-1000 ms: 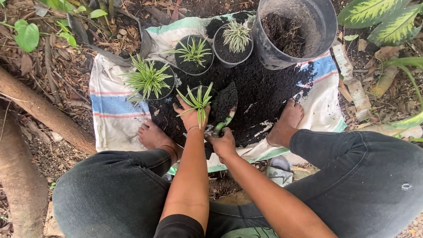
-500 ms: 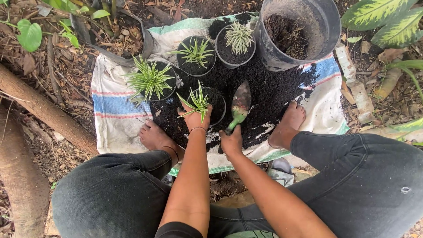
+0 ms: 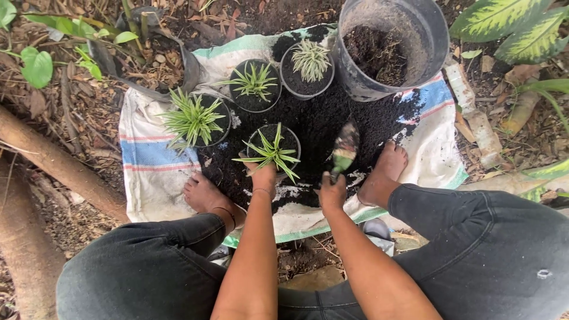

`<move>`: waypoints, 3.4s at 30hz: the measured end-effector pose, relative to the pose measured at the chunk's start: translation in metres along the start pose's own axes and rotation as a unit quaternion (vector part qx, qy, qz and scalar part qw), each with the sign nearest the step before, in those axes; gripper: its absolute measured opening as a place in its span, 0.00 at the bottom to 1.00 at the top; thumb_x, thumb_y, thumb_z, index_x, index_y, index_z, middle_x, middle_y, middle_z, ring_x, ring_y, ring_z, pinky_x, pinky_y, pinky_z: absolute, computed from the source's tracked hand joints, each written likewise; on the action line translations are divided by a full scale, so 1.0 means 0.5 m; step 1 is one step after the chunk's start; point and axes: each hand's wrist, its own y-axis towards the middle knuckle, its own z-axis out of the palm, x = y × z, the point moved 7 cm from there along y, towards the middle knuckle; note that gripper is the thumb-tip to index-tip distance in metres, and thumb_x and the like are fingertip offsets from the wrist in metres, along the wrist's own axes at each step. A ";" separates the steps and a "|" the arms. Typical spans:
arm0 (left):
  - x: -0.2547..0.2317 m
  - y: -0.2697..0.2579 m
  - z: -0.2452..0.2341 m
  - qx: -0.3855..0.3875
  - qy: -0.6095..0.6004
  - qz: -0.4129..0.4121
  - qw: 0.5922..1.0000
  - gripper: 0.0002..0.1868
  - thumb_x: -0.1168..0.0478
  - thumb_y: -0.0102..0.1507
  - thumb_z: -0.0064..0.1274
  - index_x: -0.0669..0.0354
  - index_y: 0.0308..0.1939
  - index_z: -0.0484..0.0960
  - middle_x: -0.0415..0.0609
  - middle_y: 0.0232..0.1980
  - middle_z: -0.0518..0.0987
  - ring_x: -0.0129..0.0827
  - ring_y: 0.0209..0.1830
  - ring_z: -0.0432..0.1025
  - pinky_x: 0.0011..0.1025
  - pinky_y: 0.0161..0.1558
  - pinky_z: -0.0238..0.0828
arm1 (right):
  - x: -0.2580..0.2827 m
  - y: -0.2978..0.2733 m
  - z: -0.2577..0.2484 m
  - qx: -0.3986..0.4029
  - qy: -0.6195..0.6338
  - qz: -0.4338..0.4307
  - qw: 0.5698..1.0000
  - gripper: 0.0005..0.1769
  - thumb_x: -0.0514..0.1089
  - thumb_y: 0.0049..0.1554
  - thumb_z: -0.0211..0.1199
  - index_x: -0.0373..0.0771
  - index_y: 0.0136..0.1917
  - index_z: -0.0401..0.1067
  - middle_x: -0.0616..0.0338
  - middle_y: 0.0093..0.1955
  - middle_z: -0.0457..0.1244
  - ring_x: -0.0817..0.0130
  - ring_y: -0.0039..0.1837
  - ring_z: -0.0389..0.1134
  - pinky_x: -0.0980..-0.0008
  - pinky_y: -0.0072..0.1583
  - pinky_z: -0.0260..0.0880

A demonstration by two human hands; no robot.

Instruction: Cleaning out used plastic pots and arranging small plants for potting or storage in a nursery setting.

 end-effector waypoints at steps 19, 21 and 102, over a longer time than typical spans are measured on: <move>0.056 0.017 0.073 0.023 -0.417 -0.123 0.900 0.42 0.82 0.59 0.19 0.45 0.74 0.53 0.64 0.72 0.59 0.68 0.66 0.65 0.66 0.61 0.74 | -0.090 0.112 0.030 0.203 0.208 0.224 0.930 0.29 0.49 0.71 0.43 0.36 0.80 0.47 0.37 0.76 0.49 0.40 0.77 0.54 0.37 0.73 0.66; 0.047 0.005 0.068 0.009 -0.386 -0.134 0.913 0.28 0.66 0.67 0.23 0.51 0.72 0.55 0.62 0.71 0.61 0.64 0.64 0.68 0.62 0.60 0.77 | -0.062 0.076 0.029 0.218 0.229 0.225 0.922 0.29 0.48 0.72 0.42 0.35 0.80 0.45 0.37 0.78 0.46 0.40 0.80 0.48 0.35 0.77 0.59; -0.039 -0.029 0.032 0.114 0.143 0.068 0.981 0.35 0.59 0.69 0.46 0.48 0.80 0.53 0.65 0.69 0.73 0.56 0.71 0.66 0.51 0.69 0.67 | 0.146 0.045 -0.059 0.184 -0.070 -0.002 0.981 0.31 0.44 0.64 0.60 0.24 0.74 0.59 0.25 0.65 0.60 0.36 0.61 0.69 0.39 0.50 0.79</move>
